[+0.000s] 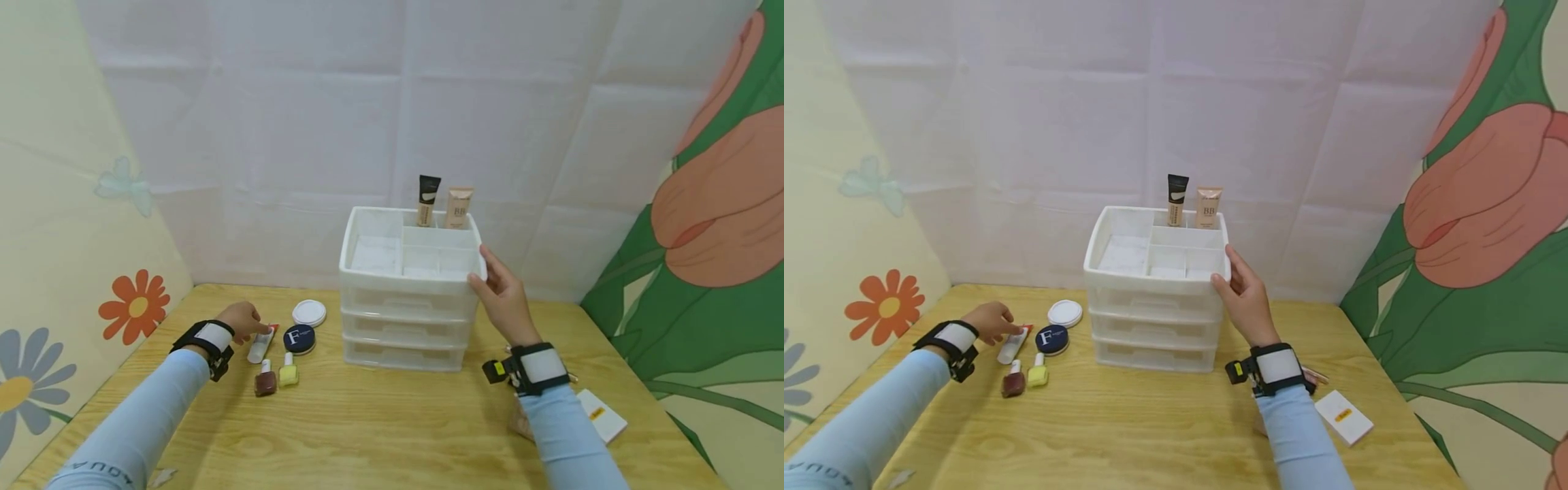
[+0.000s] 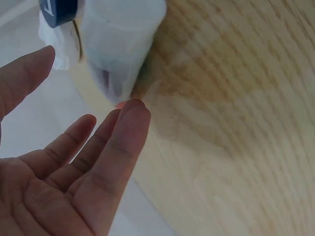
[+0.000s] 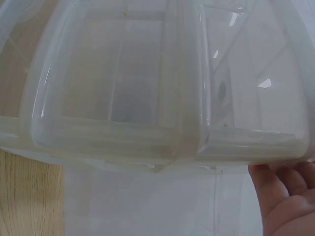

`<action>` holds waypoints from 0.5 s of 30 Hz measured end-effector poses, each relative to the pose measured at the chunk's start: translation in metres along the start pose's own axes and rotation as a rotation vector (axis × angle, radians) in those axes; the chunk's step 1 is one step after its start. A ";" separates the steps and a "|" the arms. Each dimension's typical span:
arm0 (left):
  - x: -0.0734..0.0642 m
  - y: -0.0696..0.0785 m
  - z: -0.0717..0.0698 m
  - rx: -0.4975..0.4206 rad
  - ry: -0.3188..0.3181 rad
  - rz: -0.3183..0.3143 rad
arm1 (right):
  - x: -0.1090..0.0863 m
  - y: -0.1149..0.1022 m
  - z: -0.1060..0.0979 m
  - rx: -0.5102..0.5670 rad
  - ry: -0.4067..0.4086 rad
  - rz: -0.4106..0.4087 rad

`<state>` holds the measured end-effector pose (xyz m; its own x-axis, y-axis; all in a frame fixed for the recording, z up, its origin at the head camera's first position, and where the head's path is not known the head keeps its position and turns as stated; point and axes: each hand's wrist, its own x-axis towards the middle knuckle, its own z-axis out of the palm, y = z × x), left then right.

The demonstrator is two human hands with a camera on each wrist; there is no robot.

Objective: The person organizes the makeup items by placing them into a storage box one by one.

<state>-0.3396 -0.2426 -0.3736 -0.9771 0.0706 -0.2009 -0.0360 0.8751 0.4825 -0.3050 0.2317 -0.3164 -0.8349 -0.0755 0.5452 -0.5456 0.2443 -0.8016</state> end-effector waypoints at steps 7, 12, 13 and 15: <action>0.010 -0.007 0.010 0.009 0.008 -0.036 | -0.001 -0.001 0.001 0.014 0.009 -0.004; 0.018 -0.004 0.017 0.078 0.060 -0.018 | -0.002 0.001 0.000 0.003 0.018 0.006; 0.018 -0.002 0.018 0.095 0.073 -0.017 | -0.002 0.001 0.000 -0.002 0.017 0.009; 0.020 0.002 0.021 0.123 0.091 -0.020 | -0.001 0.001 0.000 -0.014 0.015 0.011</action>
<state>-0.3547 -0.2301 -0.3943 -0.9916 0.0135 -0.1283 -0.0352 0.9284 0.3699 -0.3052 0.2319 -0.3178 -0.8396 -0.0585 0.5401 -0.5353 0.2588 -0.8040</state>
